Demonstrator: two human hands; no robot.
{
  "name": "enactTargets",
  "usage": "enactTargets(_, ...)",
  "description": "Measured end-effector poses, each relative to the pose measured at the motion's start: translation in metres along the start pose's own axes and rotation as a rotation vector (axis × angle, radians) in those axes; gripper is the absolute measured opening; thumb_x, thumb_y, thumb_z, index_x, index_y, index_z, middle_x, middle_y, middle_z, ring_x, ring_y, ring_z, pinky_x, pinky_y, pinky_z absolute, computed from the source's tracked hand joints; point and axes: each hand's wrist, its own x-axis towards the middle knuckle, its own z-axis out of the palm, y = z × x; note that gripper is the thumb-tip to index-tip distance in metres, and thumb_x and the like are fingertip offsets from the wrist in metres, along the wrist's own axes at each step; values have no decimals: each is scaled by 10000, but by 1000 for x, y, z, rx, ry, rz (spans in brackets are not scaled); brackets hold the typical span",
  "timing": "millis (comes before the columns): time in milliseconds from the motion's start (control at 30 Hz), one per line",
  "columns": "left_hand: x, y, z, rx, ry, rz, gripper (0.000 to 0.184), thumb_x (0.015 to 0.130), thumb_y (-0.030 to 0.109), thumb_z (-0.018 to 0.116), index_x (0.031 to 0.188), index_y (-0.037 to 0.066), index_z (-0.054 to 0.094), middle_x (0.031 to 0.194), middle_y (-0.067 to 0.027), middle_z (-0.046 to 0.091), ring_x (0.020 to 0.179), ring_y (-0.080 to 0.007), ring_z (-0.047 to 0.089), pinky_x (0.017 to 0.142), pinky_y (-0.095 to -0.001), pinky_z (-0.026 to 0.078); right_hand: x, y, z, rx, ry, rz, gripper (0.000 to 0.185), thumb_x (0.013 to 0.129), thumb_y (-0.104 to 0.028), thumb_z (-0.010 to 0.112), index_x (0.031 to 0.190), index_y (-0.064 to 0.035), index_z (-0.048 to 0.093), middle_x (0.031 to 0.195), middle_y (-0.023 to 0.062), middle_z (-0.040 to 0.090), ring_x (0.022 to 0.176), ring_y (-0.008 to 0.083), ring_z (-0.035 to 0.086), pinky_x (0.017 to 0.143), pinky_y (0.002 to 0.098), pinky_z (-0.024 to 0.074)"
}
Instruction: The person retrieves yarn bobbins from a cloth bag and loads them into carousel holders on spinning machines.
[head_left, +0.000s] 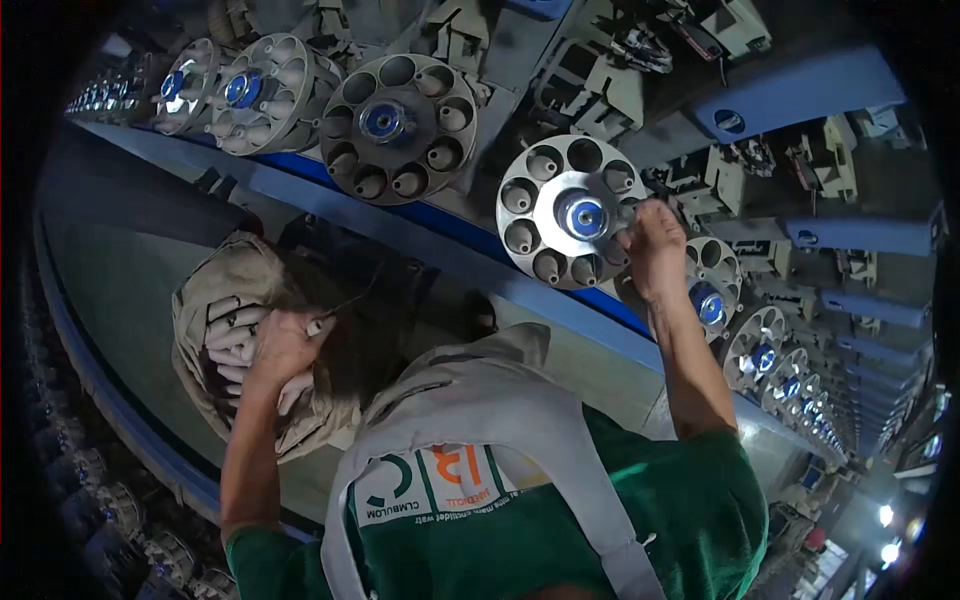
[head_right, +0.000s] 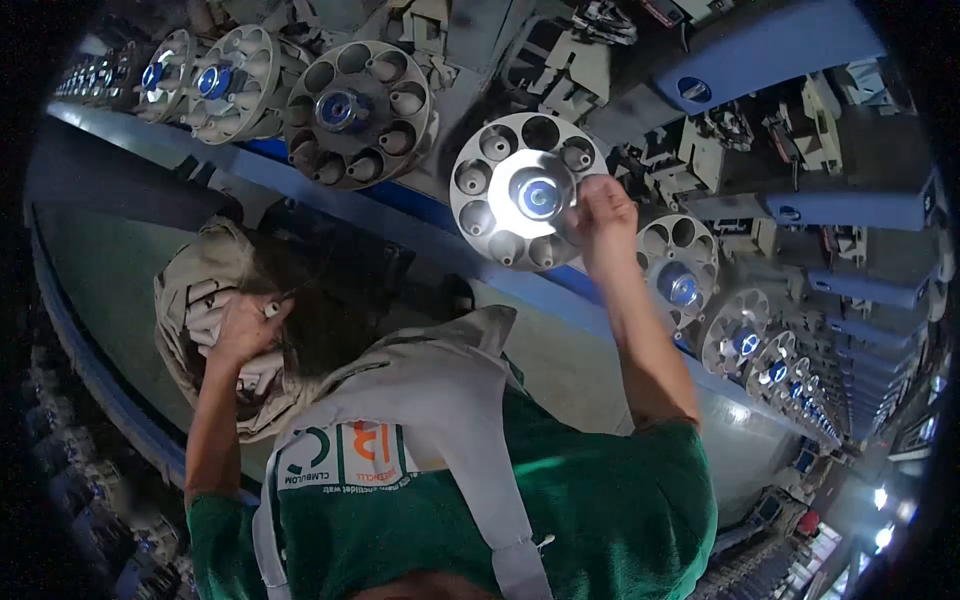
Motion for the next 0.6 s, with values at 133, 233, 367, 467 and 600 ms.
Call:
enactTargets(133,-20,-115,10,-298,131,-64,277,804,231,620,978,16,610,876,-217,630,819,-381,598,687,-411,468,-7,31,-5,-1117,271,-374,157,855,-177,591,963,-63,576,1051,71,524,967,188,491,841,326,370)
enactTargets(233,-39,-139,-21,-675,147,-140,257,799,173,613,997,11,591,878,-197,635,817,-376,594,731,-428,455,-16,51,2,-1496,363,-440,392,745,-311,690,1052,-96,576,1237,130,460,1147,327,392,1001,458,242)
enactTargets(367,-64,-128,-89,-387,228,98,273,730,68,657,981,-4,581,900,-174,608,801,-347,603,709,-385,457,-30,44,44,-2057,462,105,457,732,-411,637,1073,-109,605,1272,110,434,1176,352,354,981,507,276)
enactTargets(467,-47,-127,-117,-499,261,130,263,752,79,676,992,10,593,912,-123,604,720,-249,606,635,-340,472,-2,32,30,-2079,389,-176,233,741,-281,623,872,-89,639,1074,95,573,1035,324,473,873,453,366)
enactTargets(600,-4,-89,-138,-1345,17,100,271,866,181,592,1079,14,570,899,-77,598,659,-144,575,573,-278,458,4,7,201,-1201,41,-226,257,785,-189,659,992,-49,596,980,60,594,987,182,534,812,334,428)
